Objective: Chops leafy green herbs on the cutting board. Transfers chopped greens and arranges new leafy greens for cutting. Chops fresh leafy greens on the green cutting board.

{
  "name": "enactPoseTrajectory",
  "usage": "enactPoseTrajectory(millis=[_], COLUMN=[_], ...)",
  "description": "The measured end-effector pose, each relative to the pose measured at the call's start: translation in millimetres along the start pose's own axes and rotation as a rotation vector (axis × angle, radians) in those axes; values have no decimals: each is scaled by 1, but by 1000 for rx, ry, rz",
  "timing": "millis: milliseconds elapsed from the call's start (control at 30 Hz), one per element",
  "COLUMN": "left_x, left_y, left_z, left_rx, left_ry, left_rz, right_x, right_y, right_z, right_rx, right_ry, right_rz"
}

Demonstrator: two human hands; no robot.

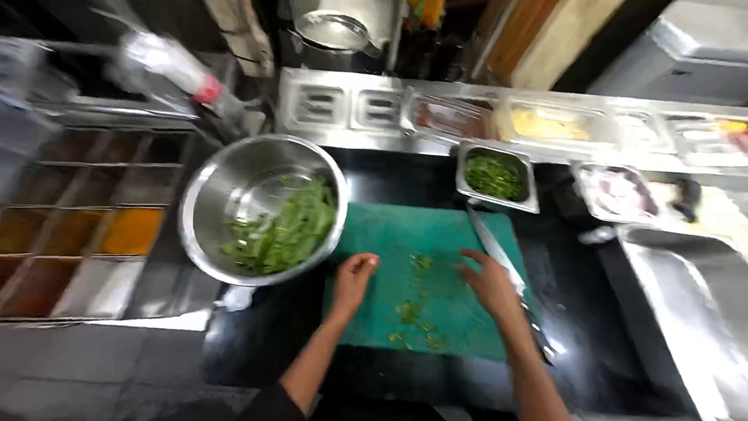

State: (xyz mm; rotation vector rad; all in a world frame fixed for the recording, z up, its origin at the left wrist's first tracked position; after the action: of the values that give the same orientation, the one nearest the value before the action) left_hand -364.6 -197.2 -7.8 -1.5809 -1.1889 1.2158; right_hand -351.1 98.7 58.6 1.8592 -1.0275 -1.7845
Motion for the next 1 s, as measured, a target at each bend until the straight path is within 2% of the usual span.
enactPoseTrajectory(millis=[67,167,233,400,467,600,767,867,1000], left_x=[-6,-4,-8,-15,-19,-47,-93,-108,-112], left_y=[-7,6,12,20,22,16,9,20,30], left_z=[2,-9,-12,-23,-24,-40,-71,-76,-70], left_rx=[26,24,35,110,160,259,364,370,350], left_ry=[36,63,70,57,35,-46,-95,-118,-120], left_rz=[-15,-76,-92,-134,-177,-221,-208,-190,-170], right_x=[-21,-39,-40,-40,-32,25,113,137,132], right_y=[-36,-108,-125,-108,-96,-53,9,-1,-21], right_z=[-13,-45,-52,-60,-73,-145,-253,-270,-264], right_rx=[40,150,117,219,252,119,-28,-95,-156], right_ry=[-144,-290,-333,-244,-234,-157,20,79,85], right_rz=[-52,-120,-133,-209,-157,-17,-15,-75,-142])
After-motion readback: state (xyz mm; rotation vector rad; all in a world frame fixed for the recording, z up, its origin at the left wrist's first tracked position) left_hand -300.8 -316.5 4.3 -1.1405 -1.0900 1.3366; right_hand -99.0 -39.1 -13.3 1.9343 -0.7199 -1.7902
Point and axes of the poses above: each hand's wrist, its own z-axis towards the middle knuckle, its own x-axis out of the palm, y = z × x, the point moved 10 cm from there along z, towards the middle knuckle, and after that the axes turned 8 degrees about z, right-handed, at the moved point
